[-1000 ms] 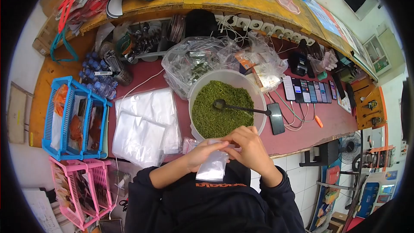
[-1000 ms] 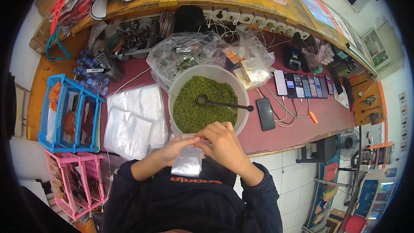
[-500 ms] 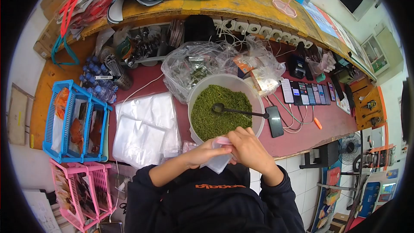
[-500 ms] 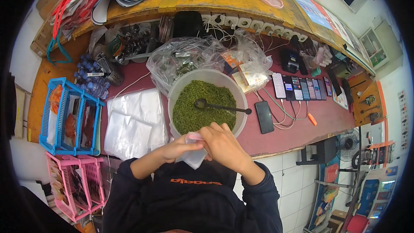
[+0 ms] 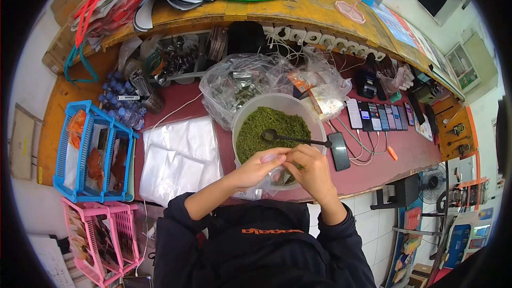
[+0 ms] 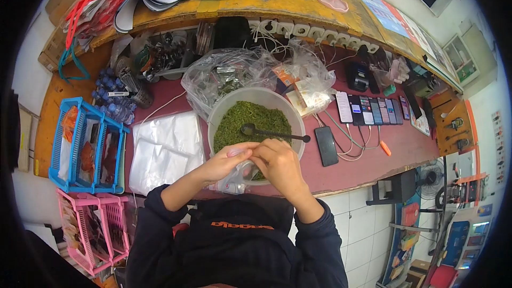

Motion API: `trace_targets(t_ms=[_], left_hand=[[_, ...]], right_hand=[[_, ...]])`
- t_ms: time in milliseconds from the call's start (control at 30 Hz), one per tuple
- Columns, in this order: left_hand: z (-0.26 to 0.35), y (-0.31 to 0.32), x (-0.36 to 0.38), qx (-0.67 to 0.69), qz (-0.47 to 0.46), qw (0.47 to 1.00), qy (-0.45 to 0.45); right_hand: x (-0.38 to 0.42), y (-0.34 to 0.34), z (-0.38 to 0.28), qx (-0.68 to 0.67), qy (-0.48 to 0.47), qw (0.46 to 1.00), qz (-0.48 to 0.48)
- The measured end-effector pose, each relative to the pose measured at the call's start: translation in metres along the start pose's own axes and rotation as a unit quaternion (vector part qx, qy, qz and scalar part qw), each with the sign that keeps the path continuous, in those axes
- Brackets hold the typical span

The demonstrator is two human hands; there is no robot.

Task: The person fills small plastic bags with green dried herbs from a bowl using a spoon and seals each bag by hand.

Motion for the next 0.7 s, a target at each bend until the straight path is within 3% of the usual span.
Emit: trace_targets(t_ms=[167, 267, 333, 367, 400, 467, 500, 633, 700], left_hand=[[-0.001, -0.013, -0.002, -0.085, 0.024, 0.996, 0.015], [0.009, -0.018, 0.0, -0.077, 0.051, 0.996, 0.013], [0.05, -0.049, 0.006, -0.108, 0.183, 0.957, 0.197], [0.07, -0.058, 0.016, -0.186, 0.258, 0.905, 0.283], [0.073, -0.057, 0.019, -0.186, 0.257, 0.905, 0.283], [0.064, -0.032, 0.018, -0.304, 0.133, 0.915, 0.228], [0.07, -0.013, 0.019, -0.37, 0.112, 0.895, 0.222], [0.087, -0.004, 0.026, -0.357, 0.189, 0.875, 0.266], [0.084, -0.002, 0.024, -0.347, 0.148, 0.89, 0.256]], right_hand=[[-0.004, -0.005, -0.004, -0.019, 0.02, 0.999, -0.04], [-0.002, -0.015, 0.01, 0.028, 0.047, 0.998, 0.016], [0.003, -0.041, 0.038, 0.048, 0.149, 0.979, 0.128], [0.006, -0.047, 0.044, 0.032, 0.171, 0.974, 0.146], [0.008, -0.046, 0.045, 0.032, 0.172, 0.974, 0.147], [0.014, -0.027, 0.042, -0.082, 0.181, 0.974, 0.105], [0.016, -0.014, 0.038, -0.162, 0.193, 0.963, 0.097], [0.028, 0.013, 0.046, -0.293, 0.253, 0.92, 0.065], [0.032, 0.03, 0.042, -0.409, 0.271, 0.871, -0.024]])
Point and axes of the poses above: each hand's wrist, its own x-axis away from the middle knuckle, its own y-axis out of the palm, z = x × y, the point moved 9 cm from there along -x, towards the middle knuckle, and after that the axes turned 7 degrees about z, right-handed, at the moved point
